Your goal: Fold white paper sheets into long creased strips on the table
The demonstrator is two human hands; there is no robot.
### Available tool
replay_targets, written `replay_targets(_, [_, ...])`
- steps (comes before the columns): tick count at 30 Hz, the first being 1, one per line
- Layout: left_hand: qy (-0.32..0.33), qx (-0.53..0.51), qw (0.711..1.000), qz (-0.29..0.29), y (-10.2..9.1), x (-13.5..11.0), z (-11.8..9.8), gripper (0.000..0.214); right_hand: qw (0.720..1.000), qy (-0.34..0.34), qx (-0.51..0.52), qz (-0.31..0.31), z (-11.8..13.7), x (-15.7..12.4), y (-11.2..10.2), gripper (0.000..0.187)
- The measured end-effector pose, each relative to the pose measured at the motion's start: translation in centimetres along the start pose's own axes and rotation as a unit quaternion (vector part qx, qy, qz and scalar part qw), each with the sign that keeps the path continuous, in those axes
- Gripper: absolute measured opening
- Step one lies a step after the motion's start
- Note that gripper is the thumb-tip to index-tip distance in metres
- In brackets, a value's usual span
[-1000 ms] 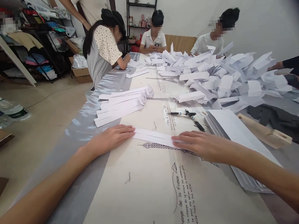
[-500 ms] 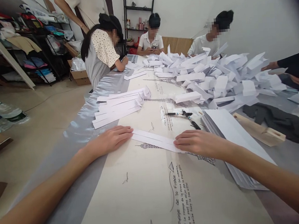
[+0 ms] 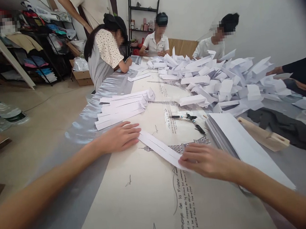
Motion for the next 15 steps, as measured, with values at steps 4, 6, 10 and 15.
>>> replay_targets(4, [0.026,-0.003,0.999,0.022,0.1,2.2,-0.2,0.035,1.000,0.003,0.001,-0.030,2.4,0.9,0.8,0.018])
replay_targets(6, [0.020,-0.005,1.000,0.023,0.4,3.0,-0.4,0.039,0.998,0.003,0.013,-0.057,2.9,1.4,0.9,0.019])
replay_targets(10, [-0.017,0.004,1.000,0.017,1.1,3.4,-1.0,0.044,0.997,-0.012,0.037,-0.073,3.1,2.3,1.2,0.017])
replay_targets(15, [-0.050,0.014,0.999,0.012,1.6,3.2,-1.1,0.050,0.992,0.003,0.076,-0.102,2.3,2.6,1.4,0.018])
Point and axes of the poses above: each hand's wrist, its own x-axis towards the middle knuckle, its own y-axis out of the palm, z = x × y, the point moved 7 cm from there along x, towards the middle knuckle, and after that the axes turned 8 degrees about -y, right-handed, at the moved point
